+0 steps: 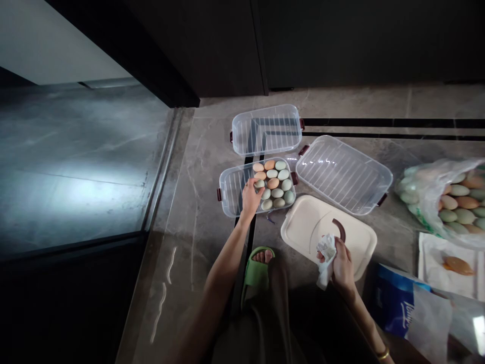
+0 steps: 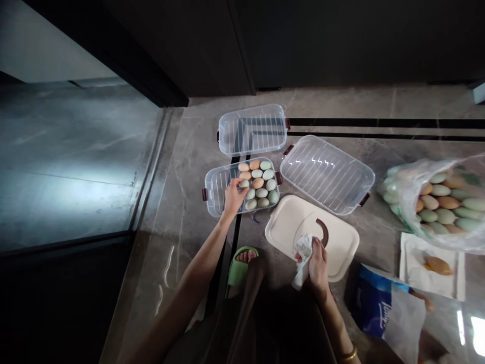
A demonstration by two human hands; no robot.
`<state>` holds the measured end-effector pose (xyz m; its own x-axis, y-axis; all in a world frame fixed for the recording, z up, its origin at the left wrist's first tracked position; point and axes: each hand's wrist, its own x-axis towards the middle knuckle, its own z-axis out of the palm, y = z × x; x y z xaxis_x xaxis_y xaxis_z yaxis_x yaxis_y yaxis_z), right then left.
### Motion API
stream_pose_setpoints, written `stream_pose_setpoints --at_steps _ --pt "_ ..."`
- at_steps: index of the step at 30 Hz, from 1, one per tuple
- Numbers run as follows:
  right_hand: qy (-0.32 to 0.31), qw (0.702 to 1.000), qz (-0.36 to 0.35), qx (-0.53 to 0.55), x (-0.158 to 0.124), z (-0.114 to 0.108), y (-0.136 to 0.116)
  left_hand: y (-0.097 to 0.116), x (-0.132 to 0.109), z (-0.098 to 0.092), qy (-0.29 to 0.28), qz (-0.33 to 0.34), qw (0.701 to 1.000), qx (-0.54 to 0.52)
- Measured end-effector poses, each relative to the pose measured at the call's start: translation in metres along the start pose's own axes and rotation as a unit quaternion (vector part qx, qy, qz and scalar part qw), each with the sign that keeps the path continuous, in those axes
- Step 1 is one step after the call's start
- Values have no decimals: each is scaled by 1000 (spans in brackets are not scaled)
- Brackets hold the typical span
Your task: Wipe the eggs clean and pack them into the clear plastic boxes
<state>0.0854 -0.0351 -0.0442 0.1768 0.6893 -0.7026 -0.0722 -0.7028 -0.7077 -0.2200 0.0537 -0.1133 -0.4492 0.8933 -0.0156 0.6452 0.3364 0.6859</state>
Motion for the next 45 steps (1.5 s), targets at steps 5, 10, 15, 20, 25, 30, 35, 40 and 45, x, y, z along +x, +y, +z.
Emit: stream_pose_setpoints --at_steps 5,10,15,20,25,30,35,40,45 --pt "-7 1000 19 4 -1 1 -3 0 -3 -1 8 26 1000 1" --pt "-9 1000 22 -4 -4 3 -9 -2 -3 2 2 45 999 17" --pt "-9 1000 24 11 -2 2 -7 -6 0 4 -11 63 997 36" --pt "-6 1000 18 -4 -2 1 -5 -7 1 4 -14 85 995 48" --pt "-2 1000 12 -9 -2 1 -4 -4 0 6 -6 88 995 40" --pt "8 999 32 -6 1 -1 -3 -8 -4 9 14 42 999 -29" --pt "4 999 32 4 1 -1 -2 -18 -6 9 1 -2 996 -91" --pt "11 999 38 4 2 0 -1 -25 -7 9 -10 -19 994 -107" --pt "5 1000 27 7 1 0 -1 -27 -10 12 -8 -41 990 -132"
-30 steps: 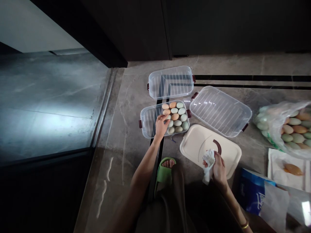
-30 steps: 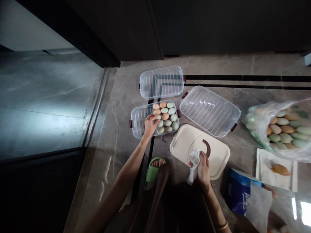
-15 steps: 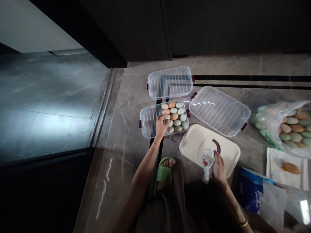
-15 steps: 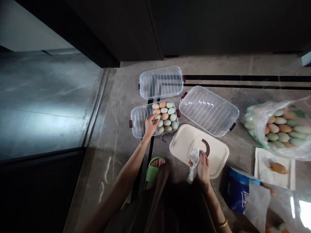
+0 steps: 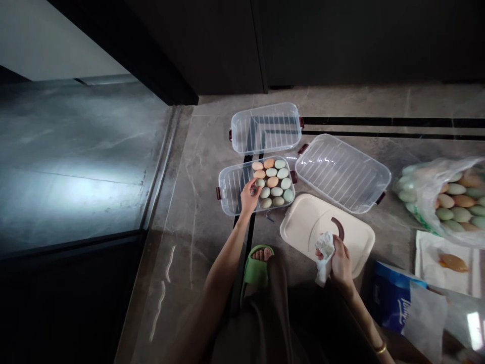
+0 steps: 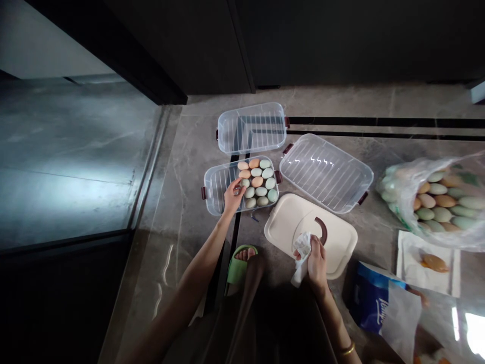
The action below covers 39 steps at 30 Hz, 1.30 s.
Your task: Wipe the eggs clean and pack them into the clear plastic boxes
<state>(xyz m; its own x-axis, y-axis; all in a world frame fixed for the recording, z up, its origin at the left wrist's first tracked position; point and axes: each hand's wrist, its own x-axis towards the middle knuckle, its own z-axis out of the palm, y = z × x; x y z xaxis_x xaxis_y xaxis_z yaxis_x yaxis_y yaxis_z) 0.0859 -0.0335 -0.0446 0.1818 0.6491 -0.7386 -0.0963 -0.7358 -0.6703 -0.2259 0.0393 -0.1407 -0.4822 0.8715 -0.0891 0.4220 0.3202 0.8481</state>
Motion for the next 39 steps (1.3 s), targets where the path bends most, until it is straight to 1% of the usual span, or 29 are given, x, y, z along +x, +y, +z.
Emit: stream_pose_setpoints --at_steps 3,6,9,12,13,14,15,18,19,20,23,31,39 --pt "-3 1000 -2 1 0 -1 1 0 -1 0 13 -10 1000 6" --pt "-4 1000 8 13 1 -2 2 2 7 0 38 -30 999 10" --pt "-14 1000 6 17 1 -1 2 5 27 -2 50 -55 997 19" --pt "-14 1000 -1 13 -1 -1 1 9 53 -6 29 -77 996 36" --pt "-11 1000 1 10 -1 -1 0 10 61 -8 21 -74 996 42" --pt "-8 1000 5 5 -2 -1 -1 12 68 -10 11 -58 997 50" --pt "-6 1000 7 0 -3 -1 -1 14 74 -13 -2 -24 997 67" --pt "-2 1000 4 -11 -6 0 -5 19 84 -21 -52 111 983 136" --pt "0 1000 3 -11 -7 0 -6 20 85 -23 -66 141 976 153" --pt "2 1000 3 -10 -7 1 -6 21 85 -24 -76 157 971 163" --pt "3 1000 8 -7 -7 2 -7 22 81 -24 -85 161 968 171" --pt "3 1000 7 -4 -3 -1 0 20 61 -17 -27 127 982 136" --pt "0 1000 12 -6 -7 2 -6 22 58 -10 -7 93 987 127"
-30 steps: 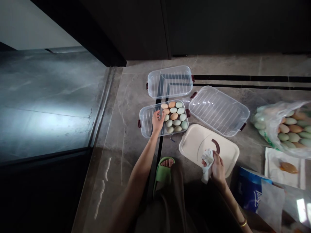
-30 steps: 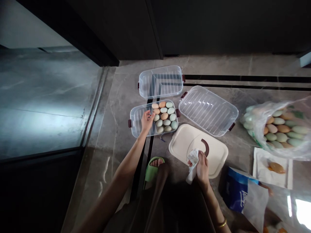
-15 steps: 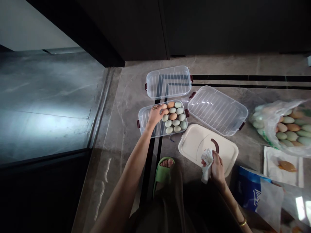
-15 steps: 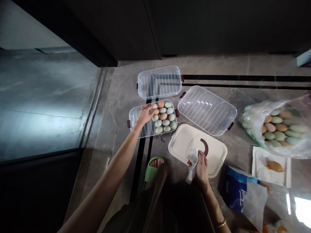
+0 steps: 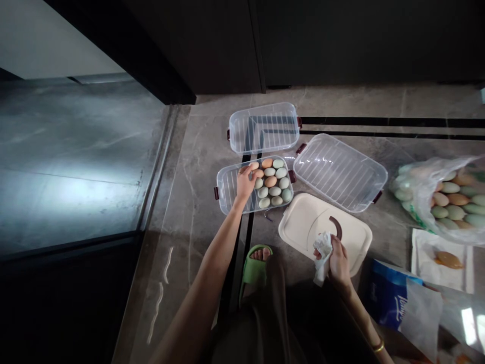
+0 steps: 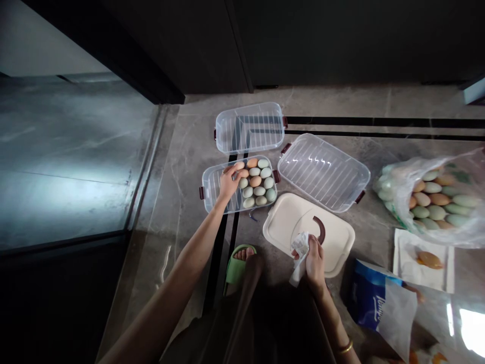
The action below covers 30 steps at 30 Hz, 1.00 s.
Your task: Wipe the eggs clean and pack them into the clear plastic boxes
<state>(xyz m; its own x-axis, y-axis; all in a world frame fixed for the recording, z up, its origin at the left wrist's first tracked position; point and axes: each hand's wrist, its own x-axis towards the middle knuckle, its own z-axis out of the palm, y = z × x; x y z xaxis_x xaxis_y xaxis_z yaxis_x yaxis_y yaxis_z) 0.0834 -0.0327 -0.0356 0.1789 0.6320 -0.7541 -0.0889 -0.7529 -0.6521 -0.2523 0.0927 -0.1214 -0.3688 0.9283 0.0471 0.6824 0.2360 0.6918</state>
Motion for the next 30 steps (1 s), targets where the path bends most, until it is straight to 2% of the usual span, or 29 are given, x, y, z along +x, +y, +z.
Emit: stream_pose_setpoints --at_steps 13,16,20,23,26,30 --pt "1 1000 2 7 -1 1 -2 -5 3 -2 -11 -1 1000 -22" --pt "2 1000 -4 8 -1 1 -2 -2 -4 -2 10 -1 999 -45" --pt "5 1000 0 11 -2 1 -2 3 -26 -1 64 -90 990 -88" --pt "2 1000 1 16 -1 2 -2 6 -45 3 50 -154 984 -80" --pt "-10 1000 -2 24 2 2 2 11 -58 11 35 -174 982 -60" --pt "-25 999 -18 18 7 -1 10 19 -64 24 64 -204 974 -78"
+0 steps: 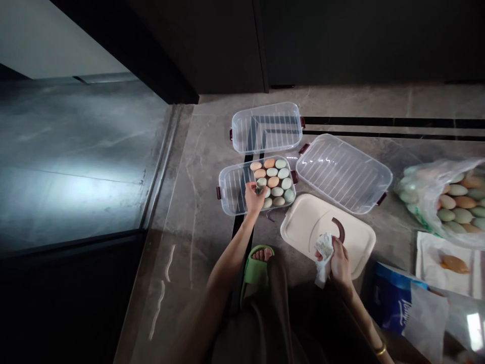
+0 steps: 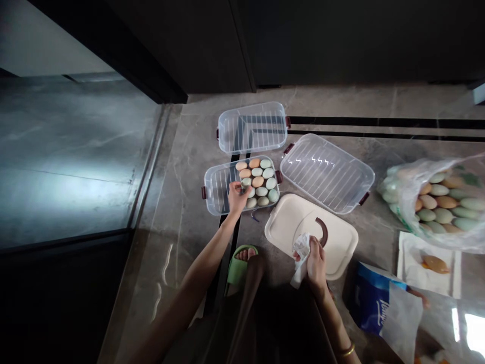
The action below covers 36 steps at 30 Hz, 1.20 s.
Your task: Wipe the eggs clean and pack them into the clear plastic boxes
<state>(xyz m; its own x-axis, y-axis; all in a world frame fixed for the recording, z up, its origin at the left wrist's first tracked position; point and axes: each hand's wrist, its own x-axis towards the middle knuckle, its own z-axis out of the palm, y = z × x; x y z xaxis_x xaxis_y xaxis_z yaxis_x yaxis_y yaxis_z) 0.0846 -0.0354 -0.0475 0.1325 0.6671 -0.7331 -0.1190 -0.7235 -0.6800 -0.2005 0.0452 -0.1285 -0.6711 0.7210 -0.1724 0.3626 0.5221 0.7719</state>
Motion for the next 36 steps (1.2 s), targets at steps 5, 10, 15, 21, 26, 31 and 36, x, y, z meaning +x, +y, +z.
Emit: stream_pose_setpoints --at_steps 5,10,15,21,26,31,36 --pt "3 1000 0 -9 -1 -2 1 -4 5 5 11 -12 999 -51" --pt "18 999 16 -26 -4 -2 -2 -10 14 -4 -18 -33 996 -87" --pt "-1 1000 16 1 0 -2 3 -7 14 -5 -20 -46 993 -108" --pt "14 1000 27 -7 0 -3 2 -4 8 -2 2 -40 993 -113" --pt "6 1000 21 -15 0 -3 2 -8 7 2 25 -42 990 -132" --pt "2 1000 23 -17 3 -5 7 -11 9 5 34 -42 990 -132" --pt "2 1000 19 -22 0 -4 4 -12 9 4 25 -39 990 -135"
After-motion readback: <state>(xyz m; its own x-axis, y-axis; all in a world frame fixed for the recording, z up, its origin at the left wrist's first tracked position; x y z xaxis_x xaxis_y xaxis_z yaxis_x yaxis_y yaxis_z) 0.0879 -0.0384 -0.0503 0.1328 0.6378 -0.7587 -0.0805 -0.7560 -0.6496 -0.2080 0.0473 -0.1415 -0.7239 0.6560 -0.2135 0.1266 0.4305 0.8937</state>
